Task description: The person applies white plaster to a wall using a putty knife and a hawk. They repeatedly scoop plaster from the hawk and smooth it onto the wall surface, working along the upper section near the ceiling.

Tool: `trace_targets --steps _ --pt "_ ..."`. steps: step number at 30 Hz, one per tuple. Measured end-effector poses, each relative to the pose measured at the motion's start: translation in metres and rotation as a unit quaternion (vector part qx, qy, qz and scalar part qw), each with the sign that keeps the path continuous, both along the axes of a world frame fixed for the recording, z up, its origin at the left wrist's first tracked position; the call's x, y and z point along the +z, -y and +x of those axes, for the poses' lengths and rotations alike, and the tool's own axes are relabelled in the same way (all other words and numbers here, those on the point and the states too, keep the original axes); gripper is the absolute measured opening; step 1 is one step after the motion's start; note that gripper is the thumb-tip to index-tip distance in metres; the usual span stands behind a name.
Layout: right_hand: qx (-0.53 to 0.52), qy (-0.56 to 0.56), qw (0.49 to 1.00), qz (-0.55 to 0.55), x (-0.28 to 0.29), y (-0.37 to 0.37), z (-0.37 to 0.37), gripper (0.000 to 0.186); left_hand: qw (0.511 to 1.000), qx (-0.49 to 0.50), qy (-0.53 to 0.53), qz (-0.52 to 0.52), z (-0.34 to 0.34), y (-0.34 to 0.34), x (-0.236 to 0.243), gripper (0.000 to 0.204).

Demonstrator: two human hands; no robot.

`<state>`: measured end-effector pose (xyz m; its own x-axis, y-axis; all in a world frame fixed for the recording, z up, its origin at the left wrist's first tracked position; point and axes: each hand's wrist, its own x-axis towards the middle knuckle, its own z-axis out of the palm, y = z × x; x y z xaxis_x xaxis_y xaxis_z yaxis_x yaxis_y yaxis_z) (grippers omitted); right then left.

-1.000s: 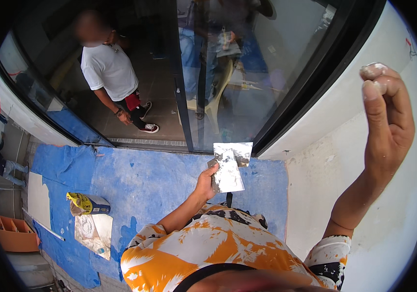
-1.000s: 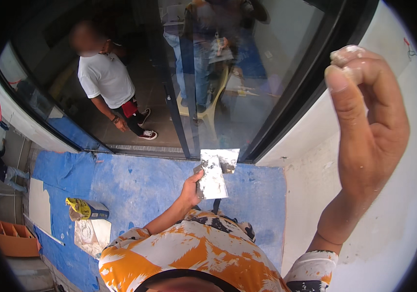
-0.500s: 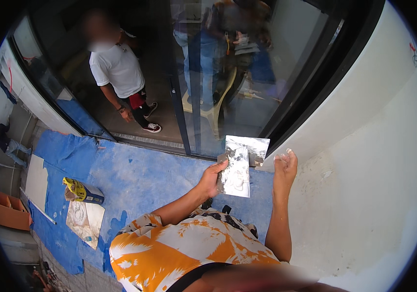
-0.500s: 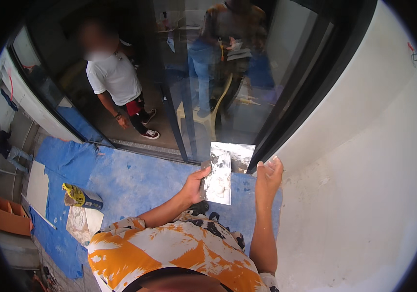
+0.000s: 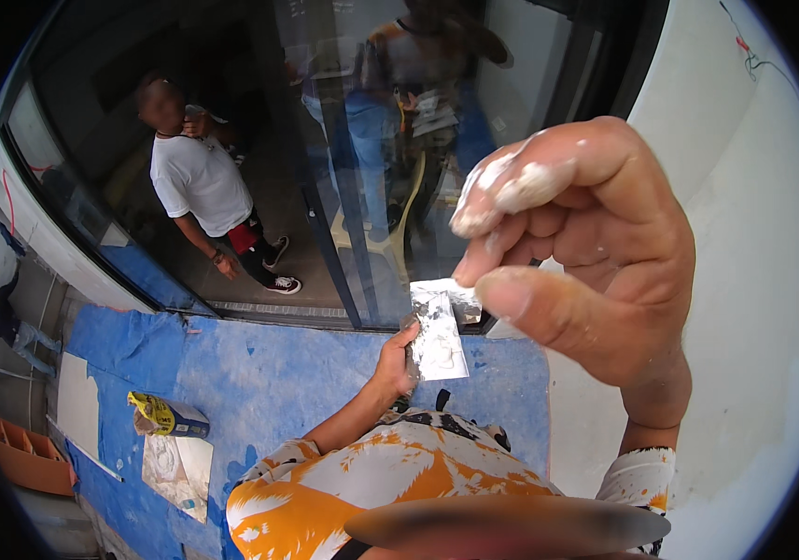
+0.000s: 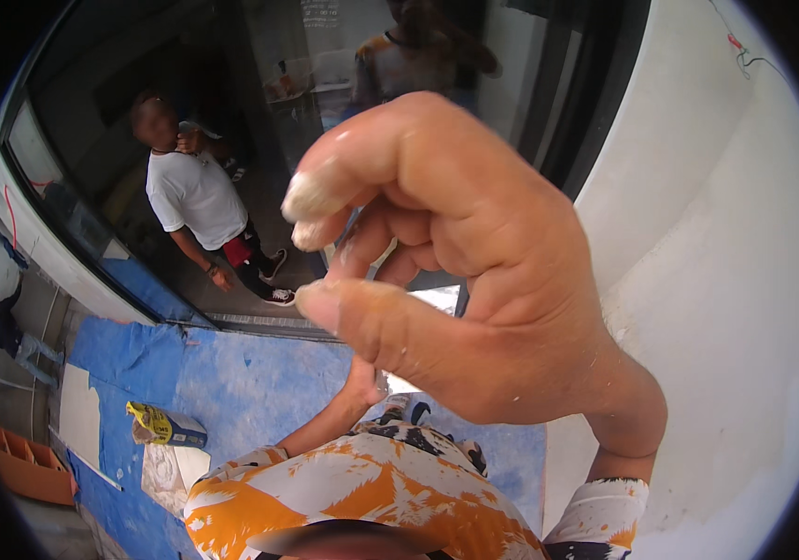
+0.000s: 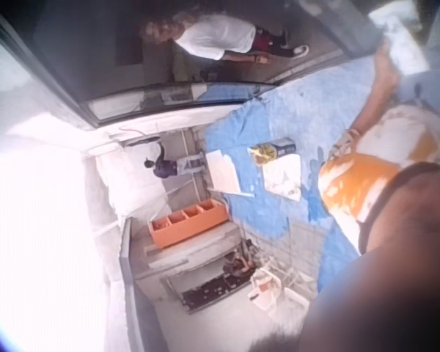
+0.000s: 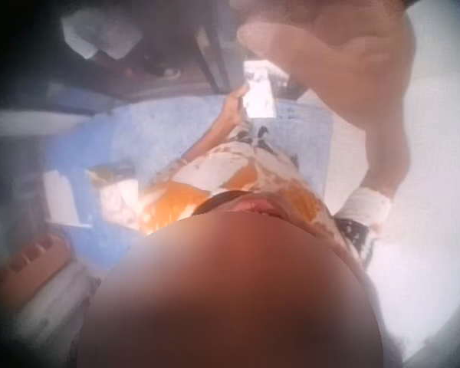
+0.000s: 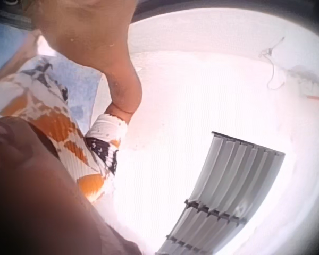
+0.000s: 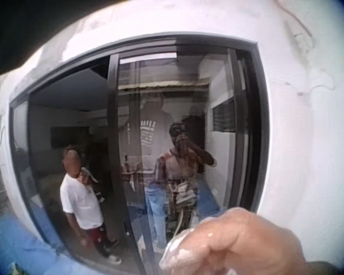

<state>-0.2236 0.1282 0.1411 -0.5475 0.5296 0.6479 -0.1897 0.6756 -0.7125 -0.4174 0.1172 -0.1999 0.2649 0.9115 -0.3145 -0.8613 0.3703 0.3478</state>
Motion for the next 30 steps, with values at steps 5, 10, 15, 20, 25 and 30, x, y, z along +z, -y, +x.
trace_targets --steps 5,10,15,20,25,30 --pt "-0.385 -0.159 0.796 0.440 0.029 -0.025 -0.023 0.047 0.999 0.007 -0.022 -0.028 -0.014 0.014 -0.005 0.044" --pt "-0.309 0.098 0.905 0.276 0.022 -0.062 -0.051 0.046 0.996 0.055 -0.046 -0.055 -0.027 0.030 -0.015 0.044" --pt "-0.156 -0.010 0.968 -0.194 -0.134 -0.021 -0.030 0.033 0.996 0.081 -0.029 -0.027 -0.036 0.047 -0.008 0.043" --pt "-0.104 -0.136 0.760 -0.627 -0.311 0.017 -0.061 0.059 0.994 0.042 -0.095 -0.042 -0.043 0.059 0.001 0.042" --pt "-0.178 -0.275 0.758 -0.563 -0.370 0.055 -0.047 0.039 0.992 -0.088 -0.072 -0.058 -0.020 0.058 -0.014 0.040" --pt "-0.252 -0.296 0.743 -0.545 -0.373 0.080 -0.024 0.045 0.975 -0.205 0.032 -0.083 0.008 0.044 -0.021 0.040"
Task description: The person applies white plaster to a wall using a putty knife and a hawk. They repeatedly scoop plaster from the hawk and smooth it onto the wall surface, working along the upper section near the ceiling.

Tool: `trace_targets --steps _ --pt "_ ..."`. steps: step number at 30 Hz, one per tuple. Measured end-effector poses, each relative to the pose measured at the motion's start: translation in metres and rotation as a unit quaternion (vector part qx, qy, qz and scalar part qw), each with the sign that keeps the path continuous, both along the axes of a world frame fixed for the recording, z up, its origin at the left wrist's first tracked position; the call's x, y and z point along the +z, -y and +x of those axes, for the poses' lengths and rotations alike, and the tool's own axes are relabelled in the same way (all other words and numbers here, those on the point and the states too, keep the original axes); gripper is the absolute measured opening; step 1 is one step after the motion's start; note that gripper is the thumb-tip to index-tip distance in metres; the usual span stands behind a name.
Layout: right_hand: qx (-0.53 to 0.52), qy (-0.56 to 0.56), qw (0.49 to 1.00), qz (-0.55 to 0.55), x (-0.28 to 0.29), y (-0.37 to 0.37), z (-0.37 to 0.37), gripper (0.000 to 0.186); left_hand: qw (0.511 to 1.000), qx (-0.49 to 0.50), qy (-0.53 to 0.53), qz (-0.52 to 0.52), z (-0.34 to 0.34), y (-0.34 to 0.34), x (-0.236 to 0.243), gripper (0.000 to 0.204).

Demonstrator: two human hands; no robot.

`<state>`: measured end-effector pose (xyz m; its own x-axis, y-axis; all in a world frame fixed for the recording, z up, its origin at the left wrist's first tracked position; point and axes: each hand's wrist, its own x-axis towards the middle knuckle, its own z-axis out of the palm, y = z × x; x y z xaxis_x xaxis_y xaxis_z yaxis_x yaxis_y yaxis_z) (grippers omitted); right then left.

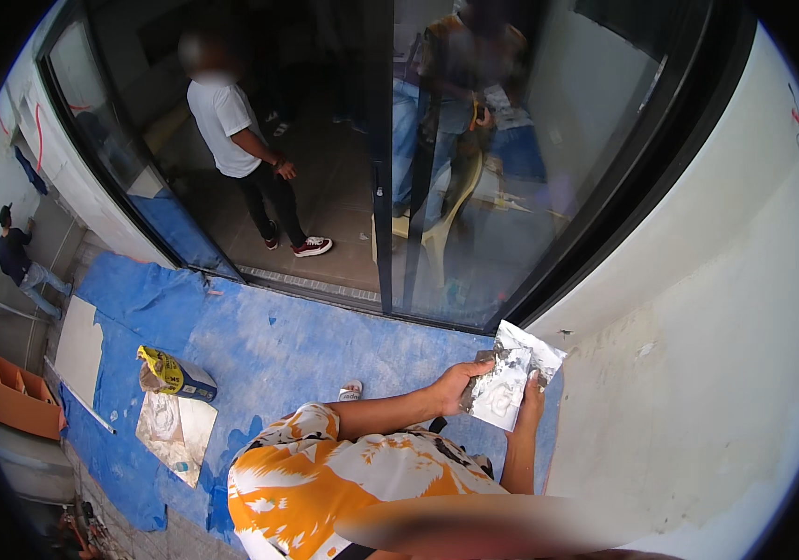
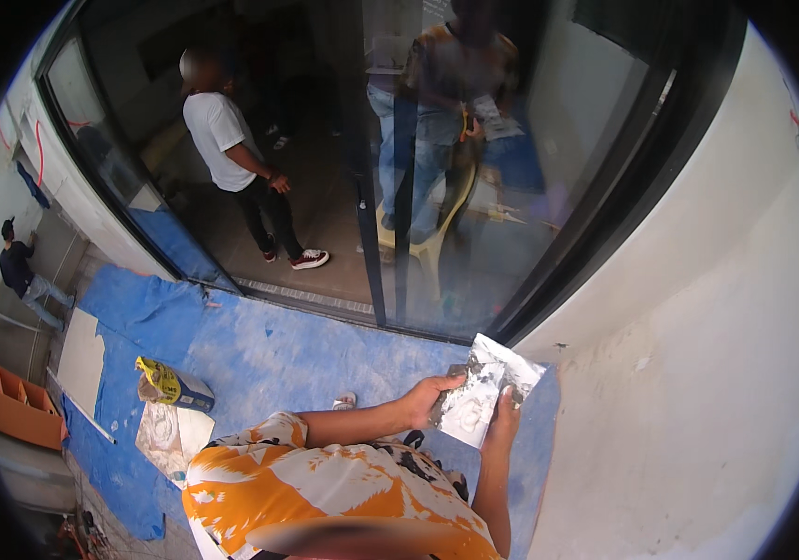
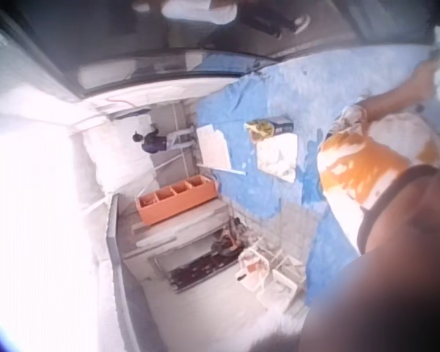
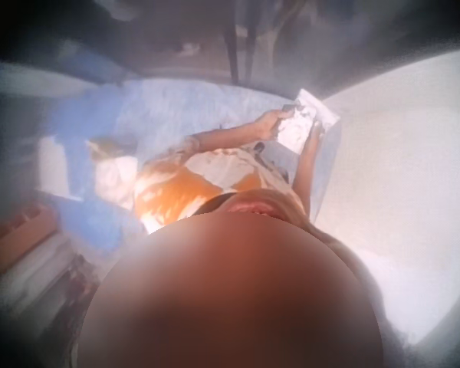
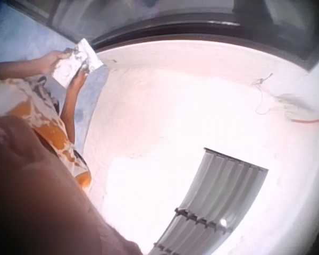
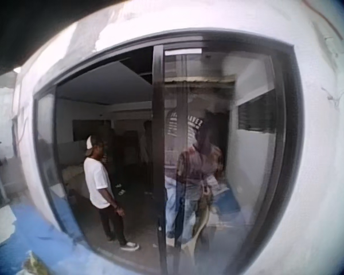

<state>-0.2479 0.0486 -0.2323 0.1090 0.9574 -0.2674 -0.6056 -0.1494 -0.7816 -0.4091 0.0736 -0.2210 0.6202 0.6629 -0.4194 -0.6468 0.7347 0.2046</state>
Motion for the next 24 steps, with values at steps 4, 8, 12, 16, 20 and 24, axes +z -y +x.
trace_targets --steps 4,8,12,16,20,24 --pt "0.059 -0.065 0.989 0.119 -0.023 0.011 -0.015 0.029 0.998 0.050 -0.025 0.043 -0.049 -0.011 0.012 0.039" --pt "0.035 -0.034 0.996 -0.077 -0.048 0.008 -0.071 0.012 0.981 0.173 -0.068 0.057 -0.168 -0.009 0.023 0.036" --pt "0.121 -0.057 0.989 -0.058 -0.047 -0.010 -0.156 0.013 0.966 0.226 -0.107 0.070 -0.260 0.003 0.027 0.035" --pt "0.193 -0.012 0.981 -0.004 -0.016 -0.032 -0.215 0.040 0.977 0.191 -0.099 0.012 -0.268 0.009 0.018 0.033" --pt "0.230 -0.120 0.965 0.031 0.014 -0.048 -0.219 0.071 0.982 0.163 -0.094 -0.018 -0.230 -0.006 0.006 0.028" --pt "0.017 -0.033 0.986 -0.162 0.007 -0.066 -0.193 0.051 0.996 0.034 -0.079 0.011 -0.195 -0.029 -0.003 0.032"
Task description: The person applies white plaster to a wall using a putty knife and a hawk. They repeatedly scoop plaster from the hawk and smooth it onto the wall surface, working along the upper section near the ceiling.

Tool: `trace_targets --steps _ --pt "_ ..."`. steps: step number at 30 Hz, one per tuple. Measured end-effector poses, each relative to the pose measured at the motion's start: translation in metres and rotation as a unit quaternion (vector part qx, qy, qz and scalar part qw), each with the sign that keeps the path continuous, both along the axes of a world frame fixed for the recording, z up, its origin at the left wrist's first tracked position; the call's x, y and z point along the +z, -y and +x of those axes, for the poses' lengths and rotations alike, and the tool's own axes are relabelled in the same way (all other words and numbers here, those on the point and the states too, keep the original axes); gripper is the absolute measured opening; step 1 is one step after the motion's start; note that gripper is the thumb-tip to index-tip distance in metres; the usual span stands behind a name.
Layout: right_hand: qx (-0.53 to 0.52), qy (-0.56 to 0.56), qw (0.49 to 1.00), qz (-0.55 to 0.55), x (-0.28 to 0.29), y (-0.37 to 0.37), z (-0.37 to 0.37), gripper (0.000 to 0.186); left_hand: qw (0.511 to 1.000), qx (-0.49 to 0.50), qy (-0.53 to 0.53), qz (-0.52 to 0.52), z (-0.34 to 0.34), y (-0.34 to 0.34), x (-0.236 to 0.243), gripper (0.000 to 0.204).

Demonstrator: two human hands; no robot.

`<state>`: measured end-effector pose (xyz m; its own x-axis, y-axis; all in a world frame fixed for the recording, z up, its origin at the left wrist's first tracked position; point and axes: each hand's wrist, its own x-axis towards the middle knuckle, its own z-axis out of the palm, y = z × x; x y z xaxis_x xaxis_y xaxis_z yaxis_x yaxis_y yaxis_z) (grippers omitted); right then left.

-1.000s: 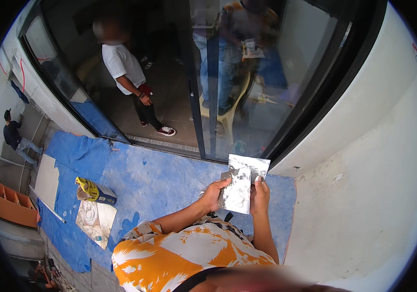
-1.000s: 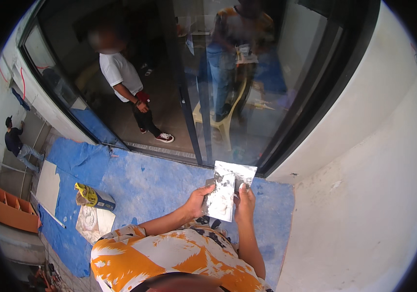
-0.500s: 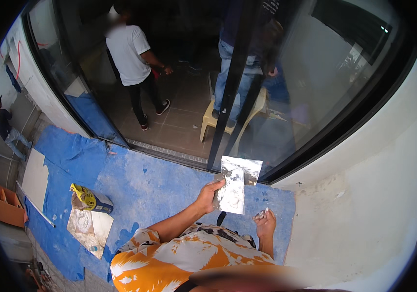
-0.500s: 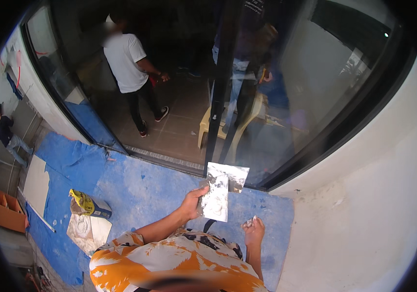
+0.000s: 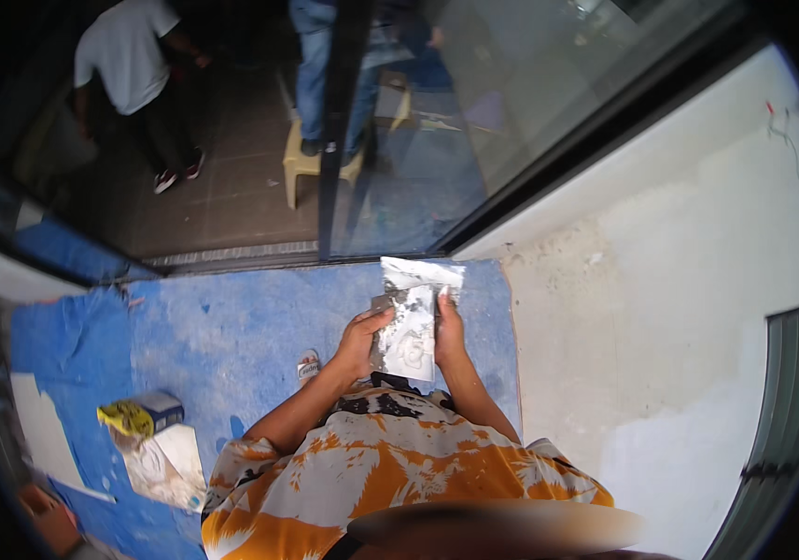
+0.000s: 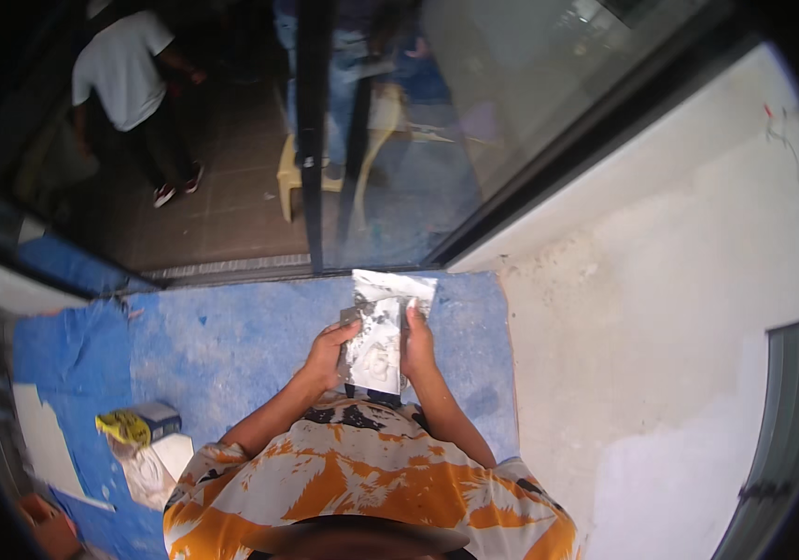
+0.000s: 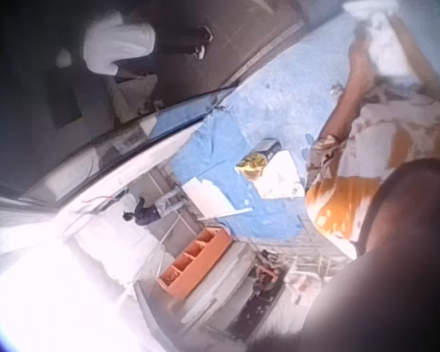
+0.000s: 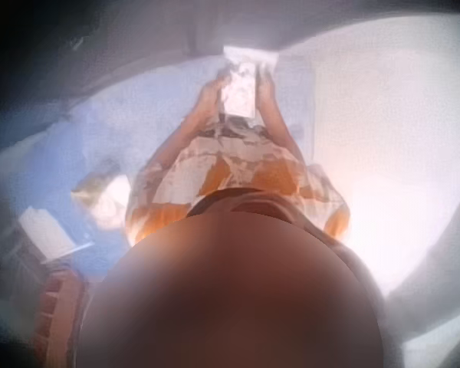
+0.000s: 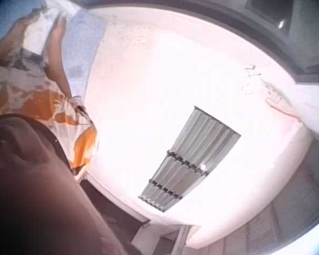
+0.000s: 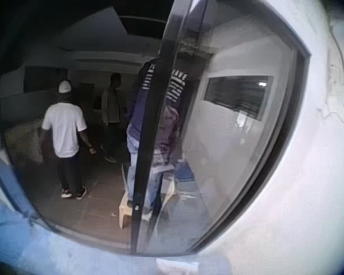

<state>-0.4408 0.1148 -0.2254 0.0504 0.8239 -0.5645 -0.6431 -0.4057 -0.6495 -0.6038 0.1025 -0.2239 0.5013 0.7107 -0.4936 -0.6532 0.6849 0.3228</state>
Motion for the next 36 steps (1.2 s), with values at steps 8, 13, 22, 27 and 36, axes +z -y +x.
trace_targets --steps 8,13,22,27,36 --pt "-0.242 -0.078 0.956 0.148 -0.045 0.038 0.094 0.034 0.987 -0.155 0.025 -0.035 0.070 -0.030 -0.034 0.038" --pt "-0.305 -0.110 0.926 0.191 -0.061 0.094 0.148 0.034 0.988 -0.136 0.062 -0.034 0.078 -0.045 -0.045 0.038" --pt "-0.297 -0.052 0.924 0.235 0.001 0.155 0.104 0.040 0.948 -0.002 0.071 0.311 0.090 -0.038 -0.021 0.034" --pt "-0.238 -0.147 0.930 0.237 0.029 0.150 0.068 0.030 0.878 0.038 0.022 0.477 0.101 -0.031 0.000 0.035" --pt "-0.276 -0.122 0.886 0.353 0.136 0.160 0.086 0.026 0.526 0.070 -0.074 0.845 0.091 -0.034 0.102 0.023"
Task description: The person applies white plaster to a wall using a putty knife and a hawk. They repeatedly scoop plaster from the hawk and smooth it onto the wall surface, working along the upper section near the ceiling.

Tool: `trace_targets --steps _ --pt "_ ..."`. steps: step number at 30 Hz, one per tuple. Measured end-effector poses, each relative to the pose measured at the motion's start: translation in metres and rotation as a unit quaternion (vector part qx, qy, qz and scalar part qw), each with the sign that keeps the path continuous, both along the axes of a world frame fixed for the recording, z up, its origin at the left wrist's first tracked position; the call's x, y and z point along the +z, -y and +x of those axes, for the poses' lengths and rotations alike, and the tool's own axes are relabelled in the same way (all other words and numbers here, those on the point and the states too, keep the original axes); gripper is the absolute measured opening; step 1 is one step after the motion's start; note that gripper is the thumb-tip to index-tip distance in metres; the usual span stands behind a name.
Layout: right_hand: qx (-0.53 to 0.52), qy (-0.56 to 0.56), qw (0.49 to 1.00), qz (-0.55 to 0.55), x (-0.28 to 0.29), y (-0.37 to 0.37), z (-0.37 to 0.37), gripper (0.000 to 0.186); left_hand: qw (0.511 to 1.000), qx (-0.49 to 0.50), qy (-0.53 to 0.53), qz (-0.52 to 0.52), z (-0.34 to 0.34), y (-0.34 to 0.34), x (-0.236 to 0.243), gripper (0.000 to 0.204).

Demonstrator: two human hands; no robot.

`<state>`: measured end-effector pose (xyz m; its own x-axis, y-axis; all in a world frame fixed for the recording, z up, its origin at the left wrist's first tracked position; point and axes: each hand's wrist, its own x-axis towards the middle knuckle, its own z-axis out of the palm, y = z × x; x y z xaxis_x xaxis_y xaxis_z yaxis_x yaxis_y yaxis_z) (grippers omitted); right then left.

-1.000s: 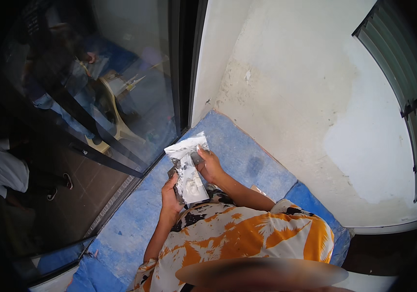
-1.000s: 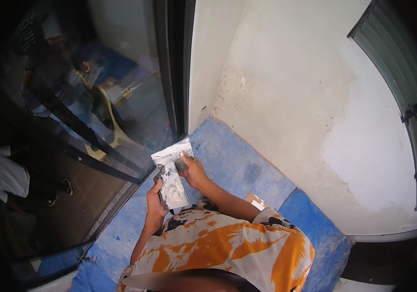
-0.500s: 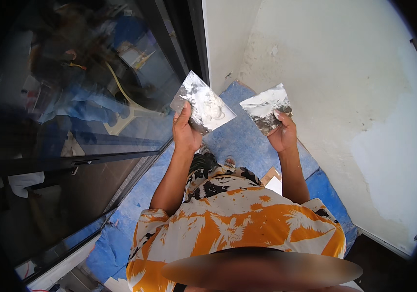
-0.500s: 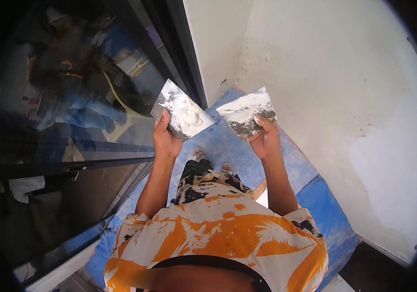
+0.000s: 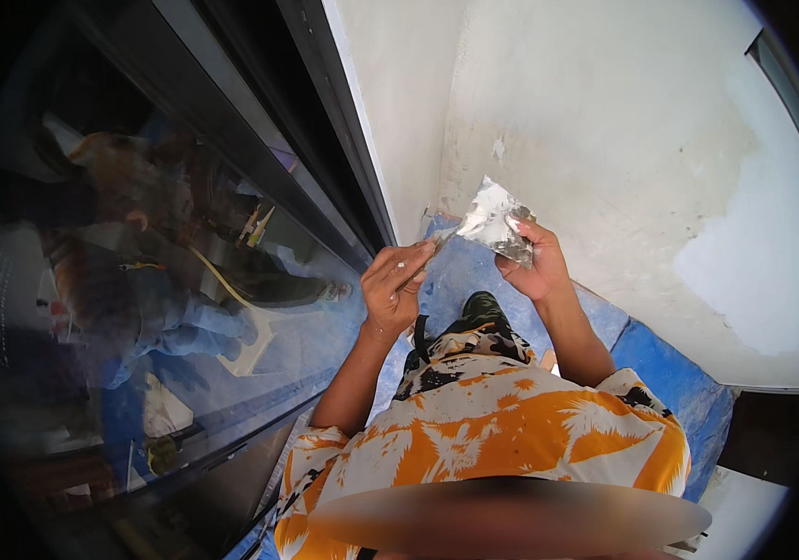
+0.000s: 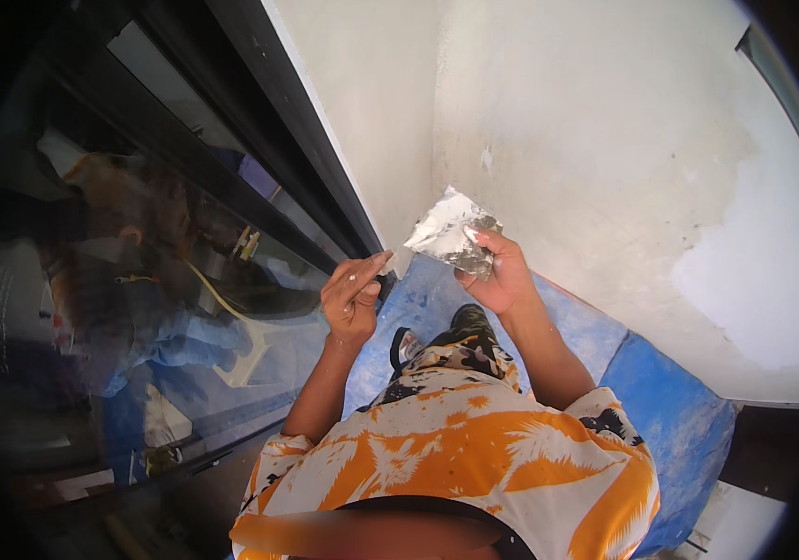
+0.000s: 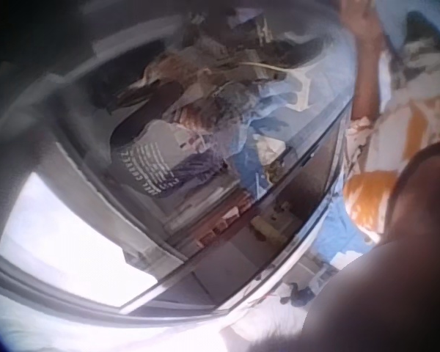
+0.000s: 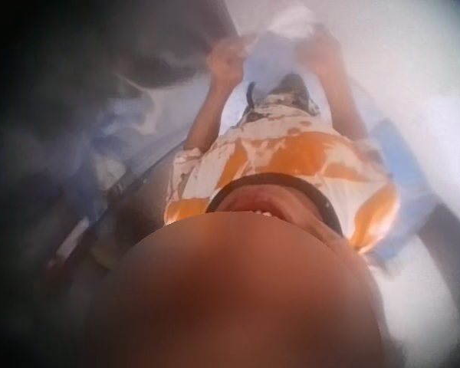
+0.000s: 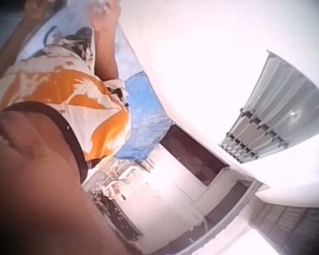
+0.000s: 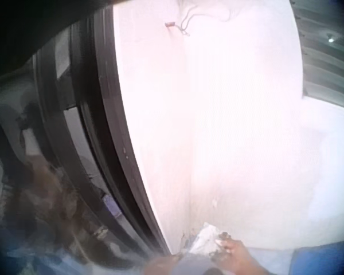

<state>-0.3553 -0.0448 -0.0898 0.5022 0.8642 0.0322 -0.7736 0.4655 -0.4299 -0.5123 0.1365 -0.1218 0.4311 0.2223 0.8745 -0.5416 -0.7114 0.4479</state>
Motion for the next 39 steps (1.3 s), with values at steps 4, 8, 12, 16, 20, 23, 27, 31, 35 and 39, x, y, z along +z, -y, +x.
trace_targets --steps 4,8,12,16,20,23,27,31,35,39 --pt "-0.153 0.030 0.987 0.041 0.009 -0.001 0.069 0.030 0.959 0.015 -0.155 -0.236 0.008 0.001 -0.025 0.023" --pt "-0.214 0.005 0.977 0.012 -0.052 -0.048 0.176 0.027 0.749 -0.084 -0.057 -0.655 -0.020 0.008 -0.087 0.033" --pt "-0.270 -0.063 0.960 -0.036 -0.133 -0.126 0.279 0.027 0.645 0.006 -0.074 -0.760 -0.074 0.043 -0.149 0.042" --pt "-0.318 -0.141 0.936 -0.055 -0.189 -0.166 0.333 0.023 0.593 0.059 -0.084 -0.798 -0.122 0.098 -0.188 0.046" --pt "-0.347 -0.214 0.910 -0.072 -0.214 -0.178 0.350 0.019 0.594 0.061 -0.078 -0.798 -0.147 0.133 -0.212 0.047" --pt "-0.348 -0.199 0.915 -0.049 -0.210 -0.186 0.357 0.020 0.593 0.057 -0.070 -0.800 -0.140 0.135 -0.226 0.047" --pt "-0.331 -0.179 0.921 -0.100 -0.164 -0.185 0.358 0.022 0.591 0.058 -0.058 -0.802 -0.114 0.118 -0.231 0.040" --pt "-0.339 -0.106 0.929 -0.106 -0.074 -0.159 0.337 0.026 0.582 0.042 -0.042 -0.811 -0.097 0.109 -0.214 0.028" --pt "-0.351 -0.028 0.930 -0.107 0.045 -0.128 0.302 0.025 0.597 0.008 -0.045 -0.801 -0.087 0.105 -0.195 0.022" --pt "-0.374 0.008 0.916 -0.143 0.167 -0.097 0.269 0.023 0.608 -0.024 -0.026 -0.793 -0.076 0.101 -0.188 0.021"
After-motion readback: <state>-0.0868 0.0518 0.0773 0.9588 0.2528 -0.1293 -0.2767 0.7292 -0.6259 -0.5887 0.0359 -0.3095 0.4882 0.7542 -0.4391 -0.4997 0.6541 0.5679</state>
